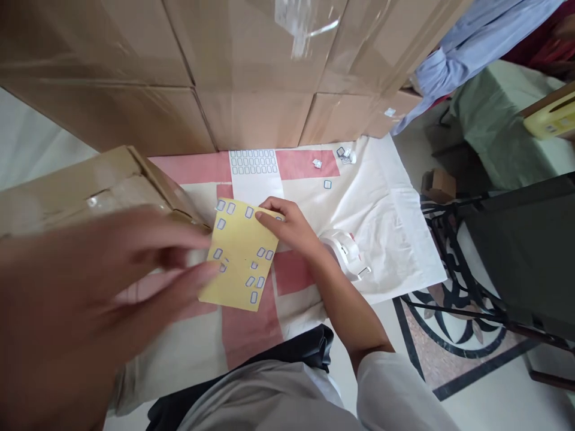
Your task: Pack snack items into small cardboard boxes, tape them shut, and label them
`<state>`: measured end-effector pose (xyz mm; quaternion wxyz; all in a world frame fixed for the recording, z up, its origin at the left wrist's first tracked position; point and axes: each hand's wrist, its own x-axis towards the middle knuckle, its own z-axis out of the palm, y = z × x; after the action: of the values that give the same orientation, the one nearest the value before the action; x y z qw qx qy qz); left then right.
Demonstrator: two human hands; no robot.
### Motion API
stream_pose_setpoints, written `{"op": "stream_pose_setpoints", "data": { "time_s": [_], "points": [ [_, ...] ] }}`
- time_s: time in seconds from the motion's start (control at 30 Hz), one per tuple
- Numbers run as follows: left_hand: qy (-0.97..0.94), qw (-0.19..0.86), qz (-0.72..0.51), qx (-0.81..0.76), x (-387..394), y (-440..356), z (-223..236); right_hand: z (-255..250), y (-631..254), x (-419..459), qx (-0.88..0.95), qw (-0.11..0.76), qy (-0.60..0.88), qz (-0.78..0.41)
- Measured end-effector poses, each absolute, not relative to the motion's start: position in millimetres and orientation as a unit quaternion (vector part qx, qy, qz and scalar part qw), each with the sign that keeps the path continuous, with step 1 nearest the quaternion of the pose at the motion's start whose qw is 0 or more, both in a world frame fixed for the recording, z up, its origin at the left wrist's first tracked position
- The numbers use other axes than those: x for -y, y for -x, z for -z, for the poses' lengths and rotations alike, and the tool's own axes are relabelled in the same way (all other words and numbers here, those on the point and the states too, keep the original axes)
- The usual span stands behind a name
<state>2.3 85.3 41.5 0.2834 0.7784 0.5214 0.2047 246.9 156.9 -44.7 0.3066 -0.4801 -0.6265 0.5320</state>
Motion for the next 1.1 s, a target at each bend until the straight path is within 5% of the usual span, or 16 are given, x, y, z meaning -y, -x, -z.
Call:
{"op": "stream_pose_setpoints", "data": {
  "time_s": [0.13, 0.27, 0.67, 1.1],
  "points": [
    [-0.736, 0.111, -0.424, -0.515, -112, -91, 20, 40, -254, -157, 0.552, 0.398, 0.409, -0.608],
    [-0.702, -0.007, -0.490, -0.516, -122, -107, 87, 45, -260, -160, 0.560, 0.410, 0.391, -0.604],
    [-0.711, 0.111, -0.481, -0.501, -125, -95, 97, 42, -260, -157, 0.620, 0.357, 0.409, -0.566],
    [-0.721, 0.123, -0.515, -0.447, -129, -91, 99, 50, -259, -159, 0.666, 0.338, 0.445, -0.493]
  ]
}}
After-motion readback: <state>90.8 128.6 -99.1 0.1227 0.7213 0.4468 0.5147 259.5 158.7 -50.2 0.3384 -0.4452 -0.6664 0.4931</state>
